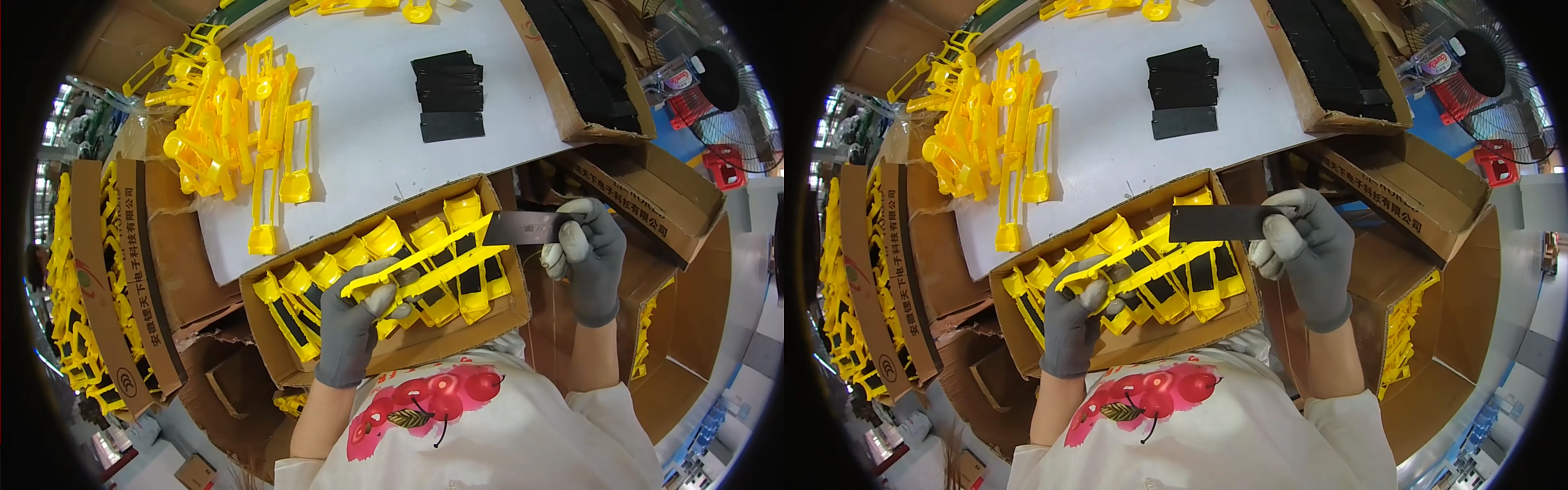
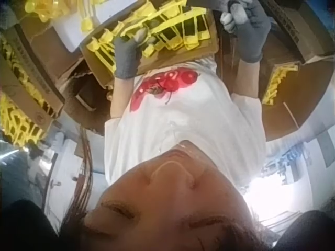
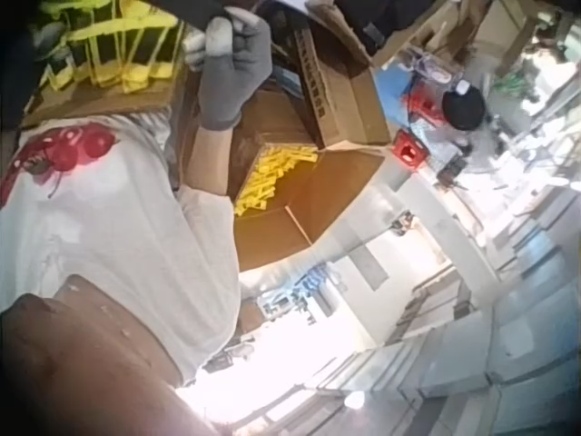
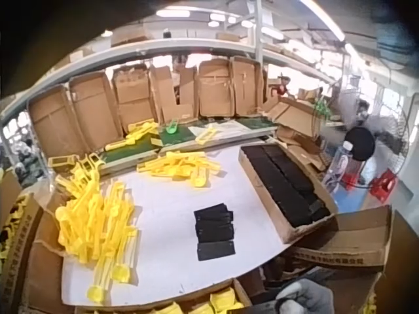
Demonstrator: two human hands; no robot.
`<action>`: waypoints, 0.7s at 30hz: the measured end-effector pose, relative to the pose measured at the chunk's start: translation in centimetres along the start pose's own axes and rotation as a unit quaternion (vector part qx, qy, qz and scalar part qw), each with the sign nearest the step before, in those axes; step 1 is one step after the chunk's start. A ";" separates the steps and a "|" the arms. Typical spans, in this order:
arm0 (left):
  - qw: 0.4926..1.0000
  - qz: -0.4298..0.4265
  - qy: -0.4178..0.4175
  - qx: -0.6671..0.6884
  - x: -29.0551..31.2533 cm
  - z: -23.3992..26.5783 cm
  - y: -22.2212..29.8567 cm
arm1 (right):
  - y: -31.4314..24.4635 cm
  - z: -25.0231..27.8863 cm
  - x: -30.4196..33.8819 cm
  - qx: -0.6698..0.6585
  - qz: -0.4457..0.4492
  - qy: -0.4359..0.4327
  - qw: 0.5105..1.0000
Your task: Assembling yellow solar lamp housings by inserting black solar panels manually.
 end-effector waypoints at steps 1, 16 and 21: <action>1.000 -0.005 -0.008 0.006 0.2 -0.2 0.3 | -0.2 0.3 0.0 -0.005 0.012 0.013 1.000; 0.465 -0.556 -0.353 -0.591 0.0 -15.9 -7.0 | -6.6 10.6 4.5 -0.054 0.280 0.316 0.905; 0.442 -0.634 -0.388 -0.502 2.2 -19.1 -1.6 | -6.1 12.4 6.8 -0.054 0.256 0.342 0.903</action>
Point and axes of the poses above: each hand's wrist, its own x-axis away from the middle knuckle, its own z-axis out of the back of the hand, y = z × x, the point moved 8 cm from there along -x, towards the middle knuckle, and after that the axes turned 6 degrees about x, right-handed, at the moved point
